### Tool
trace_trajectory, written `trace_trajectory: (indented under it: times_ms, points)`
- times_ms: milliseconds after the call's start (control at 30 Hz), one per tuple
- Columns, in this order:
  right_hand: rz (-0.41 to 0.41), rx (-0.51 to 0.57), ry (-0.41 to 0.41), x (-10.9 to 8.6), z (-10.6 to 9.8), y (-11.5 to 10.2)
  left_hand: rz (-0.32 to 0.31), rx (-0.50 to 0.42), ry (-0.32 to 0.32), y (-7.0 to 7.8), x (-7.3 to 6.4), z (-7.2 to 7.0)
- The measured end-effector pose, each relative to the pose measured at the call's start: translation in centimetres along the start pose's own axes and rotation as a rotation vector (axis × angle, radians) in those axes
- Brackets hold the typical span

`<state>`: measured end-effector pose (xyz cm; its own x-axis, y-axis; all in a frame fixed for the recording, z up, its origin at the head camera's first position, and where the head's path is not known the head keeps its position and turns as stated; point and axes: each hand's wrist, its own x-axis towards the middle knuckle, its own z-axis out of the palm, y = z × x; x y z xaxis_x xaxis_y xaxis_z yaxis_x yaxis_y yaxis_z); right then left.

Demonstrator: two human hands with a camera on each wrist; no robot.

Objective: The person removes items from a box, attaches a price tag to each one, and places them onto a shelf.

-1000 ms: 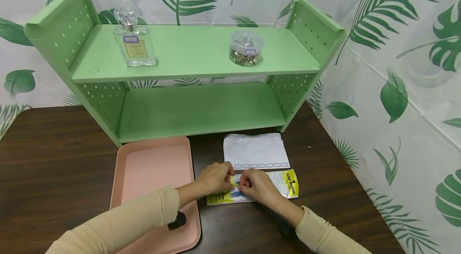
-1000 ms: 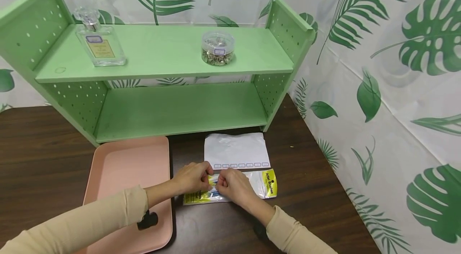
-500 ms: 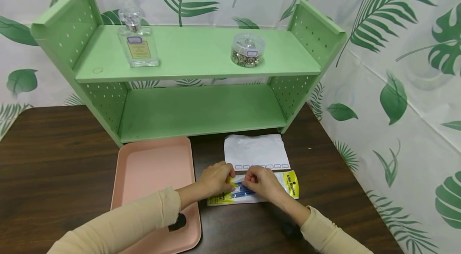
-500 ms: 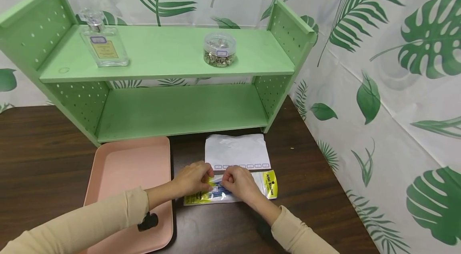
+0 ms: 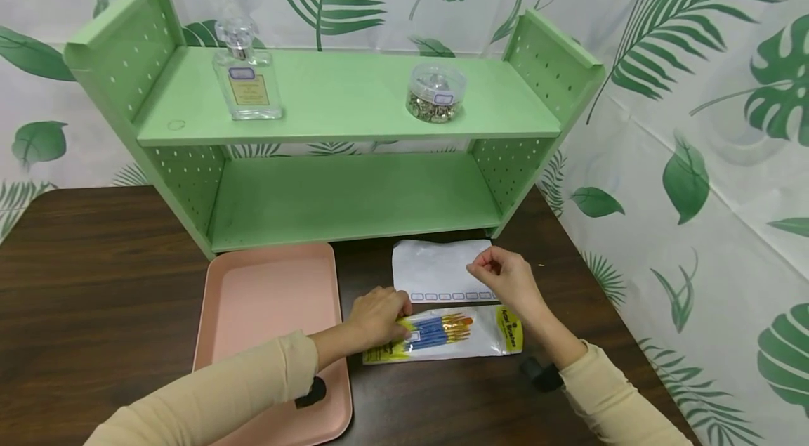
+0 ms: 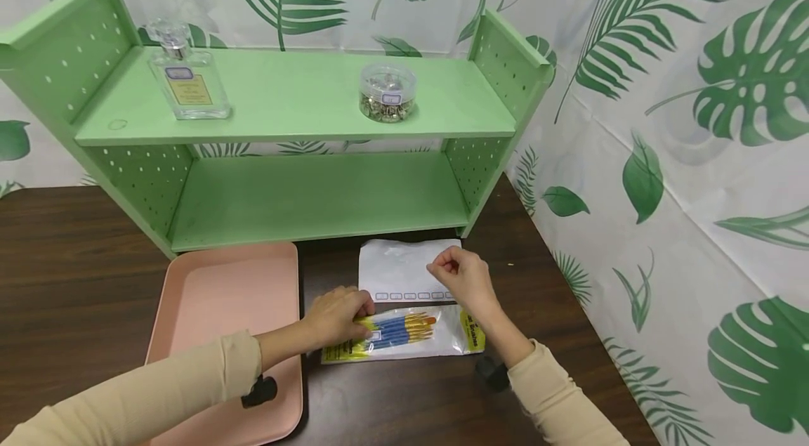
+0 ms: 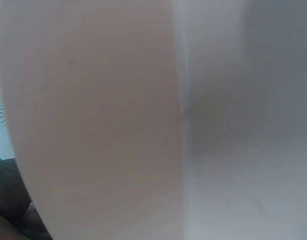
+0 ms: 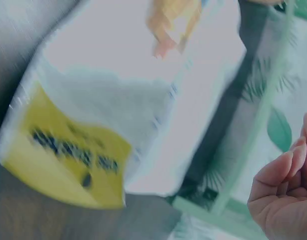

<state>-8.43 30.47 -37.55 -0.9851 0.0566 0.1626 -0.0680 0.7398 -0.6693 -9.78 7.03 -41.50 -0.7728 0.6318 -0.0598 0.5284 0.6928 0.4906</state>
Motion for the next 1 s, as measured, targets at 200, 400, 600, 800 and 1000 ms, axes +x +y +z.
trace_trajectory:
  times_ms: [200, 400, 600, 800, 1000]
  points:
    - [0.057, 0.108, 0.129, 1.4, -2.7, 0.1, -0.001, 0.001, -0.006, -0.1, -0.1, 0.2]
    - [0.155, 0.297, 0.266, 2.8, -4.5, 0.1, 0.005, 0.01, -0.009, 0.0, -0.1, 0.2]
    - [0.139, 0.56, 0.513, 4.7, -5.5, 0.1, 0.021, 0.012, -0.003, 0.1, -0.2, 0.2]
    - [0.135, 0.613, 0.619, 6.6, -6.1, 0.4, 0.024, 0.024, -0.008, 0.1, -0.1, 0.2]
    - [0.173, 0.516, 0.589, 7.6, -6.5, 0.4, 0.037, 0.007, -0.006, 0.0, 0.1, 0.2]
